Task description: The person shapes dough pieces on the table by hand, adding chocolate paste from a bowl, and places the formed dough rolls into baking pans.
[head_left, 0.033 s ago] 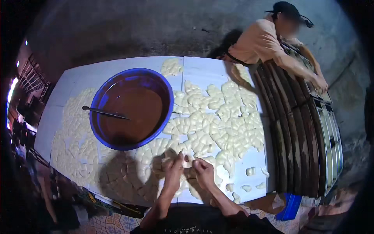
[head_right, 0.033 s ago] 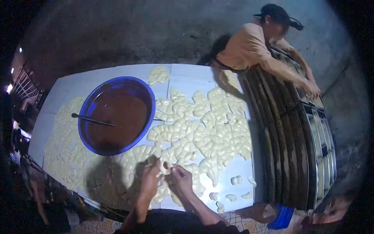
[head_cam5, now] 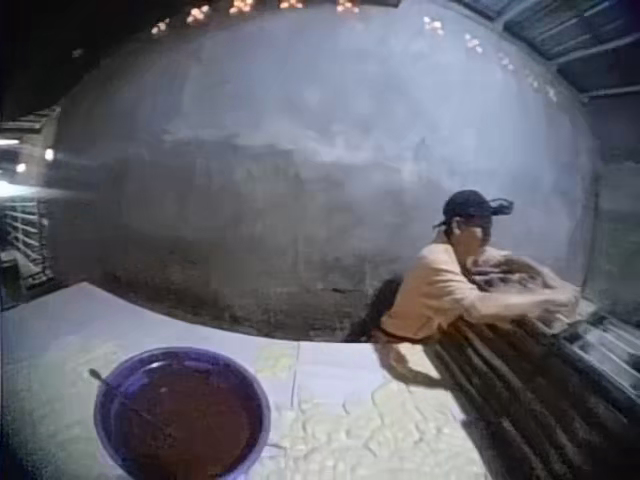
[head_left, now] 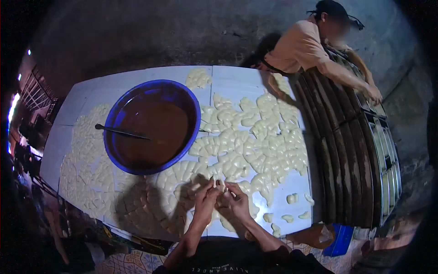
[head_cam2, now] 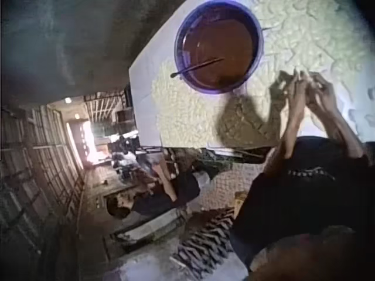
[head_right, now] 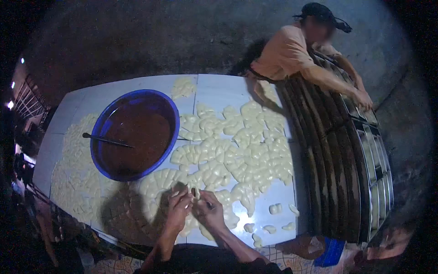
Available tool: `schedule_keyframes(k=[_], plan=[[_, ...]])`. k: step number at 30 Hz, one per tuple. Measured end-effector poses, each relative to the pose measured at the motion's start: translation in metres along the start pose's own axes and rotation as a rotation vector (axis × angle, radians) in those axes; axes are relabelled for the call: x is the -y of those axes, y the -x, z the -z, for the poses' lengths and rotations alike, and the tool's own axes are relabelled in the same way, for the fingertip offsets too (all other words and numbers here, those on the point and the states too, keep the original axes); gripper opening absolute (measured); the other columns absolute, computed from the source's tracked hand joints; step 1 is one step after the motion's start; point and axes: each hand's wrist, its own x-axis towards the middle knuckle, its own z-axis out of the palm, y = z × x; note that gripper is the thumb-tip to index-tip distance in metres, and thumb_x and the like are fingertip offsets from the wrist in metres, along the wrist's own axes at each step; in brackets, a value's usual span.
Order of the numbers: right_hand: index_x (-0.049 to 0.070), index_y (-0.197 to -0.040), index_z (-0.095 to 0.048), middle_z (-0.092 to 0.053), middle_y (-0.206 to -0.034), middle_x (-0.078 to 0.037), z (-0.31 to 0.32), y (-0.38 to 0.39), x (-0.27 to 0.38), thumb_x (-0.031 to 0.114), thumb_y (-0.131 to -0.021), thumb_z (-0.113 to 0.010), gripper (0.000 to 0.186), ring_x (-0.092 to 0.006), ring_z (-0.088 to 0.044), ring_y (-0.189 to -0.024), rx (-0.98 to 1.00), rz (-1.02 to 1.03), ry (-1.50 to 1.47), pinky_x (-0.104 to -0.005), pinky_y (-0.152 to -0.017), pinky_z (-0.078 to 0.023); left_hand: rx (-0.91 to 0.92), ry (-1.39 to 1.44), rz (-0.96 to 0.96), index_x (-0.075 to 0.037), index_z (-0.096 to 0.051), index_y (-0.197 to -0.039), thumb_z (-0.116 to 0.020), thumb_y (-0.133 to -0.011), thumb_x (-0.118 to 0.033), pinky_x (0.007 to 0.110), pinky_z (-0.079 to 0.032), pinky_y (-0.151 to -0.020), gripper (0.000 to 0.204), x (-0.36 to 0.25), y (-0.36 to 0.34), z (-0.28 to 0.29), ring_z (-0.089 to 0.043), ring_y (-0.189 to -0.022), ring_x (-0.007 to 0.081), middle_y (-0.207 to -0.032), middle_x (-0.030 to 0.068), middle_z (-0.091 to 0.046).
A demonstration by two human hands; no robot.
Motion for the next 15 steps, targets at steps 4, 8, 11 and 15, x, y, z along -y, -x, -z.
schedule_keyframes(k=[4, 8, 11, 15], plan=[[0.004, -0.124, -0.057, -0.048, -0.122, -0.014, 0.034, 0.027, 0.005, -0.003, -0.077, -0.062, 0.048, -0.0289, -0.047, -0.103, 0.046, 0.618, 0.788, -0.0349, -0.085, -0.042, 0.188, -0.539, -0.33, 0.01, -0.044, -0.132, -0.063, -0.083, -0.002, 0.028, -0.05, -0.077, 0.054, 0.031, 0.009, -0.001, -0.059, -0.09, 0.0142, -0.102, 0.0149, -0.063], [0.003, -0.111, -0.063, -0.049, -0.122, -0.012, 0.054, 0.048, 0.009, 0.003, -0.082, -0.066, 0.029, -0.0213, -0.058, -0.099, -0.1, 0.53, 0.167, -0.0313, -0.081, -0.048, 0.31, -0.405, -0.336, 0.009, -0.062, -0.11, -0.064, -0.086, -0.002, 0.025, -0.05, -0.074, 0.027, 0.046, 0.029, -0.013, -0.063, -0.086, 0.0141, -0.095, 0.0116, -0.061], [0.003, -0.113, -0.062, -0.049, -0.125, -0.015, 0.081, 0.067, 0.014, 0.006, -0.084, -0.064, 0.029, -0.0259, -0.055, -0.111, -0.041, 0.511, 0.358, -0.0332, -0.09, -0.045, 0.288, -0.447, -0.336, 0.009, -0.066, -0.093, -0.066, -0.086, -0.004, 0.022, -0.05, -0.07, 0.015, 0.039, 0.052, -0.033, -0.062, -0.085, 0.0131, -0.094, 0.0102, -0.06], [0.001, -0.11, -0.065, -0.056, -0.114, -0.016, 0.077, 0.104, 0.026, 0.013, -0.087, -0.064, 0.026, -0.0281, -0.057, -0.103, -0.009, 0.535, 0.485, -0.0364, -0.086, -0.048, 0.308, -0.469, -0.193, 0.007, -0.064, -0.094, -0.067, -0.087, -0.007, 0.023, -0.052, -0.07, 0.016, 0.066, 0.052, -0.035, -0.062, -0.084, 0.0143, -0.094, 0.0099, -0.06]])
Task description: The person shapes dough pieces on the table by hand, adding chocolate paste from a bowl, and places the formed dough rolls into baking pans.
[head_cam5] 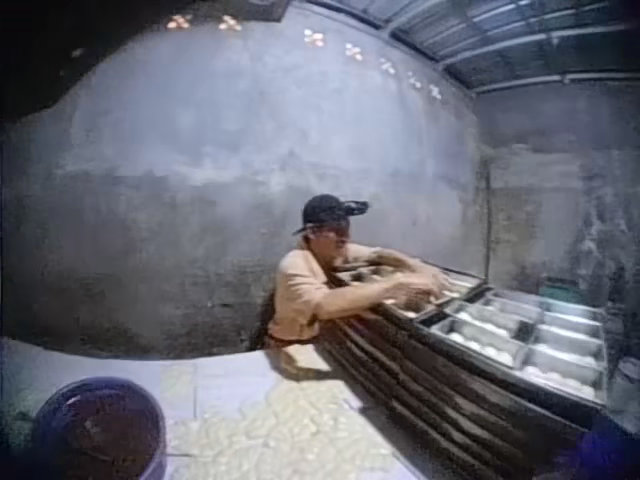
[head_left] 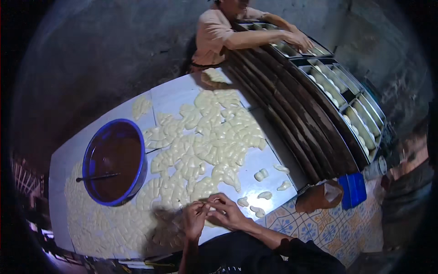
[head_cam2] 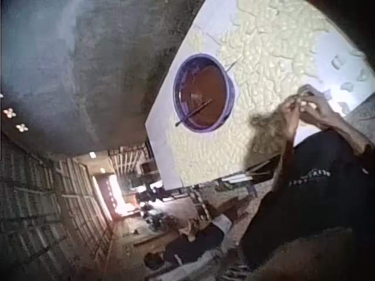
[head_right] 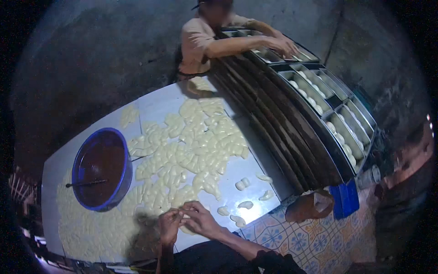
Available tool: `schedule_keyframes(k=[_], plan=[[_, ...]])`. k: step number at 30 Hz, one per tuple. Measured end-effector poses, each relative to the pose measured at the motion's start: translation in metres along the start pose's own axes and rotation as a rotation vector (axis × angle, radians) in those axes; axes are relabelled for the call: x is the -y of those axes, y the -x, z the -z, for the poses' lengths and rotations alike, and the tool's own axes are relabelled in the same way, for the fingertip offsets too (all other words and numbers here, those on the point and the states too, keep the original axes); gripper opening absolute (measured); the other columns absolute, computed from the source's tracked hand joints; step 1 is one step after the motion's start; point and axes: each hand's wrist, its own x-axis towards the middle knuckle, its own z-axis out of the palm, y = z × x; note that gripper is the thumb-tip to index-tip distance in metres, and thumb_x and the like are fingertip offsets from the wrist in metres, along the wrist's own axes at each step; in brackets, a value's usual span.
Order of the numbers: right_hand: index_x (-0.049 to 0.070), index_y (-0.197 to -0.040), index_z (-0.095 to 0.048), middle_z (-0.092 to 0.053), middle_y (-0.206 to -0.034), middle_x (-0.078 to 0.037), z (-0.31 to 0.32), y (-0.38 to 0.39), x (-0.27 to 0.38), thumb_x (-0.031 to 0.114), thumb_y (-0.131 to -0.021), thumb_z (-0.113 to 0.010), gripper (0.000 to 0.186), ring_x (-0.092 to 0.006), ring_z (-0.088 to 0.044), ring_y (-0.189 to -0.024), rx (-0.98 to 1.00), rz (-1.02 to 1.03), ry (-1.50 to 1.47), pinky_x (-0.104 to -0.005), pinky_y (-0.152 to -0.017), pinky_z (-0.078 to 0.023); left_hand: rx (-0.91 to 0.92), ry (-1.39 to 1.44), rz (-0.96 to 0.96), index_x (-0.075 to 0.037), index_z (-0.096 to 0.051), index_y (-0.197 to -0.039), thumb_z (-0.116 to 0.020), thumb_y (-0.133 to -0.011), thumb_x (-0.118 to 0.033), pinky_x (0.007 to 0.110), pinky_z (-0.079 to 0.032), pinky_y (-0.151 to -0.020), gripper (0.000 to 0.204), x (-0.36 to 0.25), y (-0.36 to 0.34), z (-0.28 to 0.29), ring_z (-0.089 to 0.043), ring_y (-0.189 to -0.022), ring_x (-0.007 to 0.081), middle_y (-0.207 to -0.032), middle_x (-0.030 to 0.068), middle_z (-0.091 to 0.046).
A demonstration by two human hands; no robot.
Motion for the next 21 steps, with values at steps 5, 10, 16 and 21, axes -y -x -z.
schedule_keyframes(k=[5, 10, 16, 21], plan=[[0.002, -0.114, -0.064, -0.064, -0.079, -0.014, 0.018, 0.024, -0.03, 0.015, -0.089, -0.062, 0.029, -0.0241, -0.063, -0.073, -0.202, -0.187, -0.126, -0.0321, -0.07, -0.05, 0.043, -0.025, 0.046, 0.0, -0.055, -0.108, -0.064, -0.088, -0.007, 0.028, -0.055, -0.068, 0.023, 0.022, 0.0, -0.04, -0.06, -0.079, 0.013, -0.088, 0.0063, -0.061], [0.008, -0.143, -0.039, -0.062, -0.094, -0.005, 0.039, 0.045, -0.056, 0.018, -0.093, -0.058, 0.054, -0.0099, -0.048, -0.064, 0.095, -0.595, -0.418, -0.0266, -0.06, -0.043, 0.177, 0.083, -0.019, 0.001, -0.065, -0.075, -0.072, -0.079, -0.005, 0.024, -0.049, -0.069, 0.01, 0.013, -0.004, -0.053, -0.06, -0.085, 0.0121, -0.088, 0.0059, -0.062], [0.0, -0.129, -0.053, -0.068, -0.092, -0.01, 0.092, 0.026, -0.051, 0.01, -0.084, -0.059, 0.047, -0.0152, -0.064, -0.079, -0.048, -0.652, -0.151, -0.0302, -0.073, -0.052, 0.17, -0.042, -0.369, 0.002, -0.057, -0.103, -0.07, -0.068, -0.005, 0.032, -0.043, -0.093, 0.038, 0.021, -0.02, -0.056, -0.055, -0.104, 0.0206, -0.11, 0.0119, -0.058], [0.0, -0.117, -0.059, -0.062, -0.112, -0.024, 0.141, -0.015, -0.121, 0.002, -0.078, -0.052, 0.039, -0.0384, -0.061, -0.103, -0.142, -0.464, 0.422, -0.038, -0.089, -0.048, 0.017, 0.045, -0.166, 0.004, -0.059, -0.102, -0.063, -0.077, -0.016, 0.033, -0.042, -0.094, 0.032, 0.031, -0.023, -0.033, -0.056, -0.104, 0.0236, -0.111, 0.0148, -0.06]])
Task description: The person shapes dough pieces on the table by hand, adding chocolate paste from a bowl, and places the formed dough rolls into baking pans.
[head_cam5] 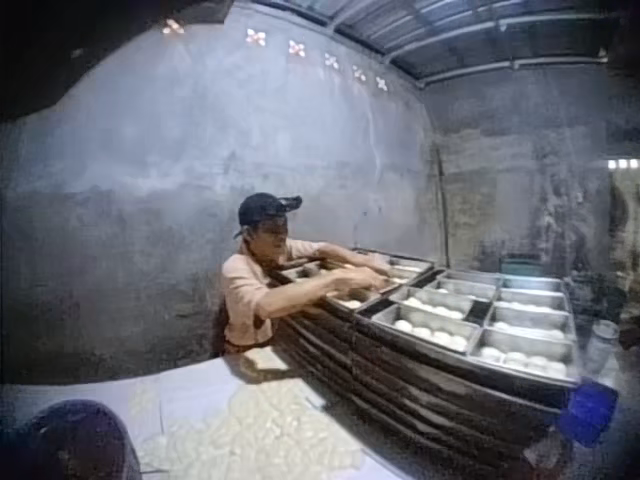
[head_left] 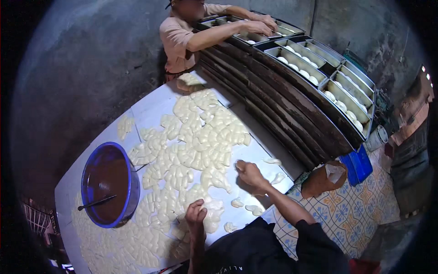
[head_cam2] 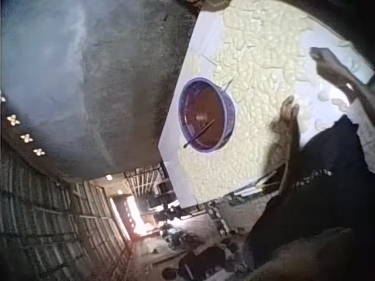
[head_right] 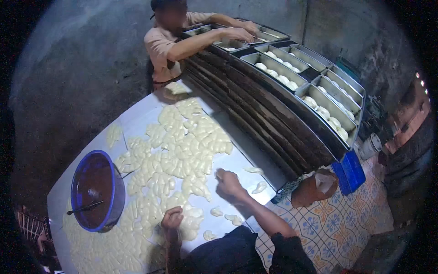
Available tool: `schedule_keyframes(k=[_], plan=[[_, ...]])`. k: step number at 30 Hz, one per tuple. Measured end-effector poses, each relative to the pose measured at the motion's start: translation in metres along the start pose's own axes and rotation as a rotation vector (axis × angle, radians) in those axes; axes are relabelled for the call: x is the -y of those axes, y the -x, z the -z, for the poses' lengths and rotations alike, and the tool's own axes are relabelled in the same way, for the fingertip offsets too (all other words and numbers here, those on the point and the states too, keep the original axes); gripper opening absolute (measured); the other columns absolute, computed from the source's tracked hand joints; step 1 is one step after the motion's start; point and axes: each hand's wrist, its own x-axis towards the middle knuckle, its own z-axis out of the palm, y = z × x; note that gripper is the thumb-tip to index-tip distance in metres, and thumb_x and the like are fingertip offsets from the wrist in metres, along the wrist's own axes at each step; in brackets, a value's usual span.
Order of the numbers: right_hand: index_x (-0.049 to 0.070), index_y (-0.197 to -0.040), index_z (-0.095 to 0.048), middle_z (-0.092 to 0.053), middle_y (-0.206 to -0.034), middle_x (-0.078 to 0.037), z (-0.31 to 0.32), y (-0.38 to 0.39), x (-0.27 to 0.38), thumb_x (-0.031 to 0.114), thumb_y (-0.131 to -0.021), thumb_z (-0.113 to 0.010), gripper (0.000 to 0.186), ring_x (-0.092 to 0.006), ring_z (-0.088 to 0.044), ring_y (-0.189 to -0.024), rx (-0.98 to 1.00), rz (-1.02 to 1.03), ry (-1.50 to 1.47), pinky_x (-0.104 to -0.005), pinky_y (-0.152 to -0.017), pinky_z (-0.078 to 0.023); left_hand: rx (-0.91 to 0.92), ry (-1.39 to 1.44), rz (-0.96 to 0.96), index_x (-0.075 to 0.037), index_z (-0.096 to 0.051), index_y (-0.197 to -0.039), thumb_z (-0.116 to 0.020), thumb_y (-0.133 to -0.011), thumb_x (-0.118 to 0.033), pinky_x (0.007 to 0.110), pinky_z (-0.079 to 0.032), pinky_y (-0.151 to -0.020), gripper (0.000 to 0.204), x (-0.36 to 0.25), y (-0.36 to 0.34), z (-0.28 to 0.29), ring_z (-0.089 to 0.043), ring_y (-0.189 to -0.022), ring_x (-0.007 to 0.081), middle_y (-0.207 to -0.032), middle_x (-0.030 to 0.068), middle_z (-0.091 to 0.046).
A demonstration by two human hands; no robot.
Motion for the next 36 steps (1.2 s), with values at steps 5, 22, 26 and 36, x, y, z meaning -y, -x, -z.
schedule_keyframes(k=[5, 22, 26, 36], plan=[[0.001, -0.123, -0.054, -0.054, -0.124, -0.027, 0.006, 0.032, -0.024, 0.003, -0.074, -0.055, 0.049, -0.0404, -0.054, -0.11, -0.19, 0.244, 0.166, -0.0448, -0.095, -0.042, -0.183, 0.255, 0.073, 0.004, -0.063, -0.096, -0.062, -0.079, -0.012, 0.033, -0.046, -0.089, 0.023, 0.009, 0.01, 0.017, -0.061, -0.097, 0.0231, -0.097, 0.0137, -0.064], [-0.002, -0.112, -0.059, -0.054, -0.111, -0.008, -0.023, 0.098, 0.056, -0.006, -0.081, -0.062, 0.031, -0.0147, -0.059, -0.095, 0.016, 0.074, -0.597, -0.0269, -0.079, -0.049, 0.184, 0.085, -0.003, -0.005, -0.048, -0.135, -0.057, -0.096, -0.019, 0.02, -0.043, -0.079, 0.043, 0.015, 0.015, -0.038, -0.056, -0.095, 0.007, -0.11, 0.0039, -0.064], [0.001, -0.128, -0.049, -0.046, -0.127, -0.009, -0.062, 0.094, 0.127, -0.012, -0.082, -0.056, 0.048, -0.018, -0.059, -0.102, 0.171, 0.182, -0.746, -0.027, -0.081, -0.053, -0.043, 0.445, 0.071, -0.004, -0.051, -0.131, -0.054, -0.097, -0.014, 0.016, -0.04, -0.059, 0.035, -0.007, 0.024, -0.025, -0.055, -0.075, 0.004, -0.092, 0.0028, -0.063], [0.0, -0.107, -0.065, -0.052, -0.123, -0.015, -0.092, 0.073, 0.153, 0.003, -0.08, -0.066, 0.028, -0.032, -0.057, -0.098, 0.281, 0.586, -0.157, -0.0333, -0.083, -0.05, 0.083, 0.984, 0.094, -0.017, -0.015, -0.15, -0.047, -0.09, -0.003, 0.035, -0.039, -0.099, 0.069, 0.001, 0.025, 0.028, -0.047, -0.118, 0.0214, -0.137, 0.0102, -0.042]])
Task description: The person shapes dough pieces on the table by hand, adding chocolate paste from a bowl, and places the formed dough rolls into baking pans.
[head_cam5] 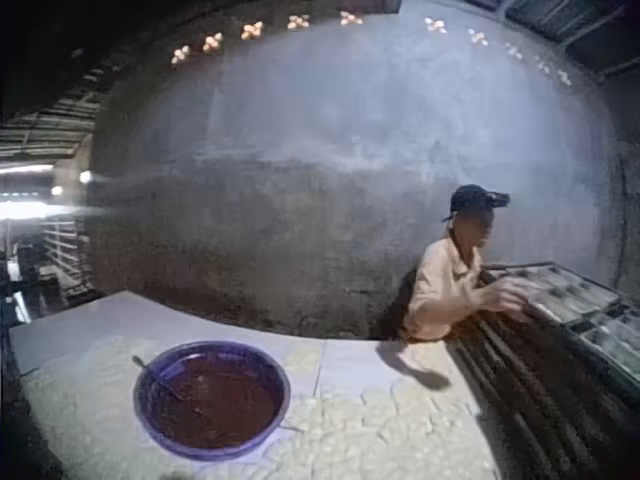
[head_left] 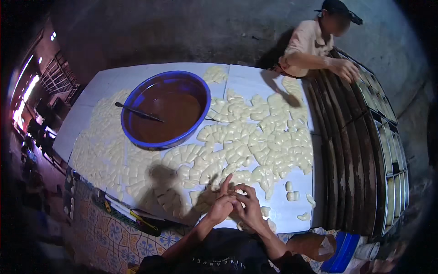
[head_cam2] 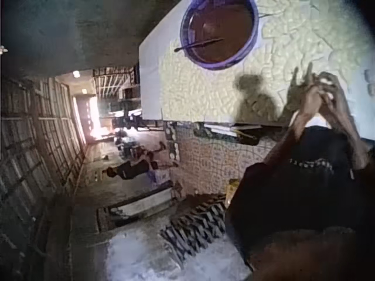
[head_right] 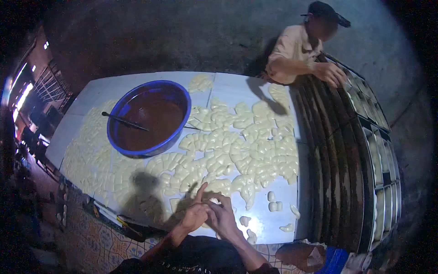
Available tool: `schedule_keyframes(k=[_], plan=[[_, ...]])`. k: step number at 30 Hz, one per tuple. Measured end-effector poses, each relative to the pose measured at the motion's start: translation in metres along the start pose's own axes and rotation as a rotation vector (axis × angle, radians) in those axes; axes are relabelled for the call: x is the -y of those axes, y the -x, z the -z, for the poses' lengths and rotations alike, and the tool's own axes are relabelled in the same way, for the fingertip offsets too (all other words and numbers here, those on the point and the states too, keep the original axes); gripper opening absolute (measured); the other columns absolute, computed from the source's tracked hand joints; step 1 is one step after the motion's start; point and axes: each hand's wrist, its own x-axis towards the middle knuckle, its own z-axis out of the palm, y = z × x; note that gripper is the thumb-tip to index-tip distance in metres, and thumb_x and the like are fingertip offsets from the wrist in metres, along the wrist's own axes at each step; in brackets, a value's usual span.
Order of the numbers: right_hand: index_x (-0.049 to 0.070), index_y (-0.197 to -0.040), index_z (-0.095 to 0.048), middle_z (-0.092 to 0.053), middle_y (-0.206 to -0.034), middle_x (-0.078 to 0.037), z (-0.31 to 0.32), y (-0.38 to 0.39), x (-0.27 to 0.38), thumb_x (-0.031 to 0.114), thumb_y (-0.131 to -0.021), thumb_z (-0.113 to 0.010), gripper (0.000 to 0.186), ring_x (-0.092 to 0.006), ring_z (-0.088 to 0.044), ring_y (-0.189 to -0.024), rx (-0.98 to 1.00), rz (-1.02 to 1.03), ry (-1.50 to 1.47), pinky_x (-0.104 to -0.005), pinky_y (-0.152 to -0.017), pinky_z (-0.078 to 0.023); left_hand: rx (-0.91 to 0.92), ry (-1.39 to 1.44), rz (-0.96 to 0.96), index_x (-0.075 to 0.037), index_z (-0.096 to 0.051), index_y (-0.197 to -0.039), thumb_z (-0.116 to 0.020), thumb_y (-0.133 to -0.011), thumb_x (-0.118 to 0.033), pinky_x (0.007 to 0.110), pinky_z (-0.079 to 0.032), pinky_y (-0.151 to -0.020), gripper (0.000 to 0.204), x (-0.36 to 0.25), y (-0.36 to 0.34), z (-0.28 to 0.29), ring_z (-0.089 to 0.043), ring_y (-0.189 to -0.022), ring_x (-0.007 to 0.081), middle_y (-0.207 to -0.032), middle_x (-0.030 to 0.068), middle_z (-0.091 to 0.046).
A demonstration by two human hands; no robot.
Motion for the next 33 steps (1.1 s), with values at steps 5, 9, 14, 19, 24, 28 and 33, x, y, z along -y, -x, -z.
schedule_keyframes(k=[5, 9, 14, 19, 24, 28, 33], plan=[[0.002, -0.107, -0.068, -0.051, -0.107, -0.01, 0.008, -0.012, -0.003, 0.007, -0.079, -0.071, 0.028, -0.0188, -0.055, -0.094, -0.339, -0.241, -0.26, -0.0279, -0.076, -0.046, -0.268, -0.399, -0.253, -0.017, -0.023, -0.149, -0.055, -0.091, -0.008, 0.034, -0.032, -0.107, 0.067, -0.009, -0.009, -0.026, -0.047, -0.125, 0.0229, -0.135, 0.0125, -0.051], [0.001, -0.102, -0.068, -0.049, -0.099, -0.005, 0.004, -0.012, -0.001, 0.001, -0.081, -0.068, 0.021, -0.0091, -0.049, -0.079, -0.363, -0.125, -0.198, -0.019, -0.054, -0.04, -0.269, -0.884, -0.348, 0.005, -0.064, -0.11, -0.071, -0.085, -0.013, 0.027, -0.047, -0.087, 0.032, -0.001, -0.006, -0.029, -0.06, -0.099, 0.0134, -0.108, 0.0107, -0.065], [0.001, -0.101, -0.067, -0.052, -0.099, -0.012, -0.019, -0.015, -0.041, 0.025, -0.094, -0.058, 0.026, -0.0201, -0.056, -0.088, -0.428, -0.195, -0.71, -0.0297, -0.079, -0.044, -0.478, -0.839, -0.336, 0.006, -0.069, -0.093, -0.076, -0.08, -0.012, 0.021, -0.049, -0.068, 0.023, 0.015, -0.01, -0.033, -0.06, -0.076, 0.0067, -0.083, 0.005, -0.069], [0.004, -0.106, -0.066, -0.055, -0.12, -0.018, -0.014, -0.013, -0.024, 0.058, -0.09, -0.049, 0.059, -0.0332, -0.047, -0.12, -0.158, 0.028, -0.457, -0.0451, -0.1, -0.036, -0.196, 0.333, 0.142, -0.005, -0.065, -0.093, -0.063, -0.086, -0.006, 0.028, -0.049, -0.074, 0.007, 0.013, -0.011, -0.018, -0.062, -0.084, 0.0146, -0.091, 0.0036, -0.064], [0.012, -0.144, -0.029, -0.05, -0.128, -0.016, -0.024, -0.005, -0.086, 0.049, -0.092, -0.054, 0.069, -0.031, -0.05, -0.117, -0.041, -0.353, -1.163, -0.0433, -0.095, -0.041, 0.049, 0.529, 0.214, 0.001, -0.045, -0.129, -0.065, -0.088, -0.032, 0.036, -0.046, -0.095, 0.056, -0.013, -0.029, -0.036, -0.059, -0.105, 0.0242, -0.116, 0.0122, -0.06], [0.039, -0.147, 0.005, -0.041, -0.138, -0.013, -0.028, -0.027, -0.074, 0.041, -0.085, -0.066, 0.094, -0.0262, -0.054, -0.108, -0.081, -0.247, -1.589, -0.0408, -0.079, -0.048, 0.302, 0.211, -0.086, 0.005, -0.03, -0.14, -0.06, -0.087, -0.049, 0.048, -0.04, -0.102, 0.082, -0.104, -0.095, 0.031, -0.049, -0.122, 0.0316, -0.134, 0.018, -0.049], [0.037, -0.148, 0.001, -0.045, -0.134, -0.012, -0.021, -0.038, -0.08, 0.018, -0.088, -0.065, 0.091, -0.0228, -0.055, -0.105, -0.21, -0.33, -1.539, -0.0315, -0.074, -0.049, -0.872, -1.51, -0.266, 0.0, -0.06, -0.107, -0.042, -0.099, -0.04, 0.035, -0.048, -0.086, 0.044, -0.269, -0.169, 0.059, -0.06, -0.1, 0.0211, -0.103, 0.0133, -0.064]])
